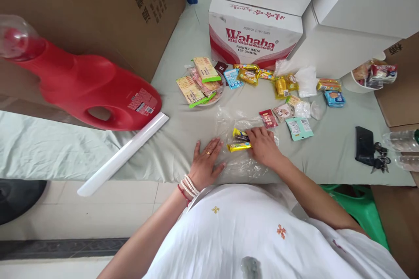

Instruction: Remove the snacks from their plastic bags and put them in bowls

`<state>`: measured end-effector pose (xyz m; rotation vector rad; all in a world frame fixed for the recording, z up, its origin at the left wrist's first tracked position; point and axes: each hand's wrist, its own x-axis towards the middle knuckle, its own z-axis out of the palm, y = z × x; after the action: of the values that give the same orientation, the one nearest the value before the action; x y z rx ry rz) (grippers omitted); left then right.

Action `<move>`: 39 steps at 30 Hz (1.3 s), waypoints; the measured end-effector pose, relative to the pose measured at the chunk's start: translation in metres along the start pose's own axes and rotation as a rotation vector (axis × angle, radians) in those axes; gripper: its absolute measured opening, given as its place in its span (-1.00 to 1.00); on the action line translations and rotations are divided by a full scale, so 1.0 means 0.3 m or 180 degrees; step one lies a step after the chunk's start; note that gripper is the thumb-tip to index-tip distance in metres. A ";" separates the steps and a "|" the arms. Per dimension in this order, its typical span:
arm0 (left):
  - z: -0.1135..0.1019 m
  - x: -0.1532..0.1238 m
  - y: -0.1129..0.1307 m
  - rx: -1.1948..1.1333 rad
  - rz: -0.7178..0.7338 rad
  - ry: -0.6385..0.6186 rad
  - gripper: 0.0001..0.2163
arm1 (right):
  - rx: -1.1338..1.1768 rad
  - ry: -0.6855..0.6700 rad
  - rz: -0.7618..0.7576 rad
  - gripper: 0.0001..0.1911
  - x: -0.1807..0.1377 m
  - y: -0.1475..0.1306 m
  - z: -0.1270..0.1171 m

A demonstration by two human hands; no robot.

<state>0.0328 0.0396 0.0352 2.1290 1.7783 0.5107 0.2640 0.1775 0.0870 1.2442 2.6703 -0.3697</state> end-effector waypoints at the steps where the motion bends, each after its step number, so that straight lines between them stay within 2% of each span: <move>1: -0.010 -0.008 -0.009 -0.0028 0.0070 -0.0023 -0.38 | 0.0155 -0.0005 -0.0099 -0.31 -0.022 0.021 0.003; 3: -0.030 -0.025 -0.026 -0.0077 0.0226 -0.0106 -0.38 | 0.0449 0.0070 -0.0309 -0.16 -0.083 0.066 -0.001; 4: -0.038 -0.032 -0.033 -0.0091 0.0292 -0.0153 -0.38 | 0.0578 0.0142 -0.0426 -0.19 -0.121 0.083 -0.003; 7: -0.059 -0.043 -0.049 -0.0062 0.0342 -0.0230 -0.44 | 0.0804 0.0309 -0.0815 -0.45 -0.241 0.106 0.015; 9: -0.070 -0.042 -0.058 -0.0033 0.0369 -0.0275 -0.53 | 0.0768 0.0273 -0.0937 -0.57 -0.308 0.105 0.054; 12: -0.084 -0.038 -0.077 -0.0056 0.0584 -0.0471 -0.52 | 0.0740 0.0263 -0.0819 -0.77 -0.359 0.107 0.119; 14: -0.091 -0.032 -0.093 -0.0102 0.0716 -0.0569 -0.59 | 0.0907 0.0356 -0.0736 -0.82 -0.363 0.118 0.135; 16: -0.095 -0.016 -0.107 -0.0193 0.0688 -0.0493 -0.77 | 0.1196 0.0400 -0.0739 -0.80 -0.349 0.135 0.118; 20: -0.099 0.068 -0.117 -0.0608 0.0254 -0.0086 -0.72 | 0.1868 0.0352 -0.0660 -0.75 -0.275 0.181 0.032; 23: -0.087 0.172 -0.116 -0.0815 -0.0202 0.0241 -0.70 | 0.2002 0.0282 -0.0113 -0.72 -0.178 0.216 -0.016; 25: -0.068 0.244 -0.115 -0.0647 -0.0566 0.0410 -0.68 | 0.1686 0.0160 0.0325 -0.70 -0.102 0.231 -0.025; 28: -0.041 0.324 -0.116 -0.0292 -0.1031 0.0558 -0.68 | 0.0817 -0.0062 0.0781 -0.69 -0.007 0.231 -0.014; 30: -0.041 0.340 -0.107 -0.0231 -0.1217 0.0759 -0.73 | 0.0378 -0.0145 0.0959 -0.68 0.027 0.221 -0.002; 33: -0.070 0.302 -0.057 -0.0042 -0.1396 0.1440 -0.73 | 0.0133 -0.0182 0.1050 -0.64 0.040 0.204 0.011; 35: -0.092 0.257 0.008 0.0186 -0.1213 0.1684 -0.71 | 0.0067 -0.0205 0.1051 -0.64 0.039 0.194 0.018; 36: -0.097 0.238 0.046 0.0242 -0.0929 0.1560 -0.70 | 0.0043 -0.0218 0.1055 -0.65 0.039 0.191 0.020; 39: -0.076 0.225 0.153 0.0186 0.0125 0.0476 -0.62 | 0.0009 -0.0271 0.1088 -0.64 0.037 0.189 0.016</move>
<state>0.0729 0.0984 0.0810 2.2217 1.8545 0.6514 0.3008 0.2193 0.0710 1.6097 2.3283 -0.3647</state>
